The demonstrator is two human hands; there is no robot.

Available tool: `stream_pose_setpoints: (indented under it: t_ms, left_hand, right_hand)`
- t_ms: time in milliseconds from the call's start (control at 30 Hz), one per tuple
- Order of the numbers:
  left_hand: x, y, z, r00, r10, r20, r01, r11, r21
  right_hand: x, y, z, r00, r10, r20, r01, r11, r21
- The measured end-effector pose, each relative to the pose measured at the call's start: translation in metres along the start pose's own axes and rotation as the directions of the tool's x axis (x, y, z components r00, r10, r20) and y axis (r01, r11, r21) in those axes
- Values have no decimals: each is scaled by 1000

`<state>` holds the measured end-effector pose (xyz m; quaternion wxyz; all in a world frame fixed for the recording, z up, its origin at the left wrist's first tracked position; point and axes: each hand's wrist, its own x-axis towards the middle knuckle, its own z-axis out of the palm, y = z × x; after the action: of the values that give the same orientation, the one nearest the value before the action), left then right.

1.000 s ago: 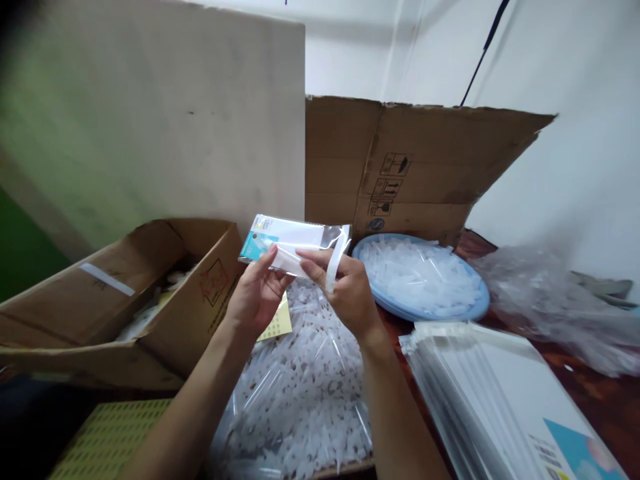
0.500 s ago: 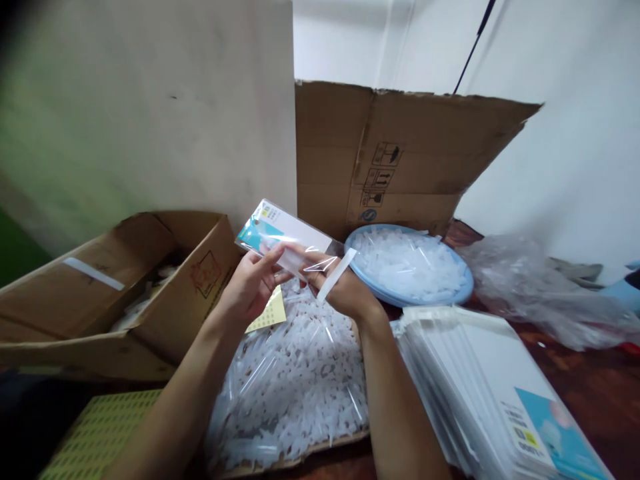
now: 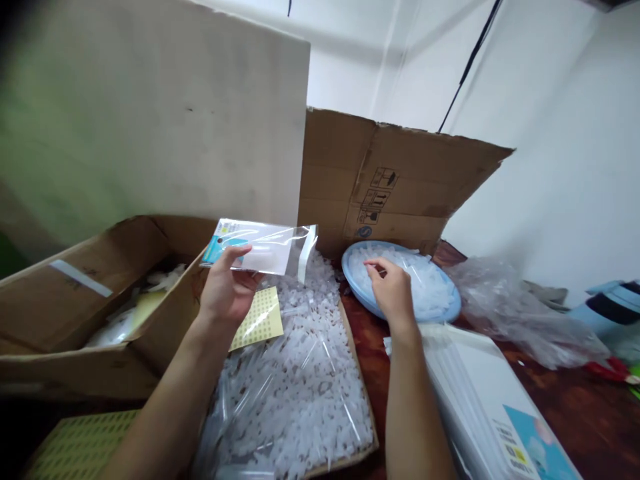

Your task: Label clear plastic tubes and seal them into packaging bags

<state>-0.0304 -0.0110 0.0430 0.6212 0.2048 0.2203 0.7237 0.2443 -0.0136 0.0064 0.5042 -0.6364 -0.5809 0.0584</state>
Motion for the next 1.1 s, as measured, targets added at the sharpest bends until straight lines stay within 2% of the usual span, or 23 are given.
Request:
stream_pose_setpoints:
  t_ms: [100,167,233,300,400,500,567,633,733,767,833,900,967,1033,1100]
  left_hand:
    - [2,2,-2,999,19,-28,-20,1000,-24]
    - [2,2,-3,1000,9,-14,-9,1000,-6]
    - [1,1,-3,999,-17,34,16,1000,25]
    - [-1,1,-3,996,-29,82,25,999,48]
    - [-2,2,-3,994,-17,104,11,999,51]
    - [0,3,-5,995,-18,98,13,999,43]
    - [1,4,-6,994,-13,105,9,999,41]
    - [3,4,-7,994,12,112,-16,999,39]
    - [3,3,-6,991,62,120,-67,997,40]
    - [3,3,-5,990,72,121,-77,996,41]
    - [3,1,-5,989,81,128,-87,995,42]
    - [3,-1,-5,986,85,146,-92,995,42]
    - [3,-5,-5,981,76,177,-88,994,59]
    - [2,-9,-5,978,55,202,-76,993,95]
    - [0,-13,-4,978,26,208,-54,990,130]
  right_hand:
    - [4,23,-8,997,17,72,-4,985,-174]
    - [4,25,-4,993,14,117,15,969,-246]
    - [1,18,7,975,-3,223,64,962,-267]
    - [-5,7,25,921,-40,387,133,967,-217]
    - [-24,-5,60,796,-82,600,213,965,-151]
    - [-44,-11,90,715,-85,694,250,958,-140]
    - [-52,-15,101,701,-83,708,256,956,-142]
    - [-51,-20,101,718,-95,689,254,958,-133]
    - [-40,-31,81,781,-150,607,240,968,-70]
    - [-35,-35,72,808,-180,561,228,973,-17]
    - [-28,-43,51,876,-242,416,158,961,227]
    - [-24,-50,34,932,-249,263,102,878,469]
    - [-23,-58,23,972,-218,87,111,754,647]
    - [-23,-67,18,984,-163,-75,163,635,755]
    - [-25,-77,18,980,-97,-171,196,556,808]
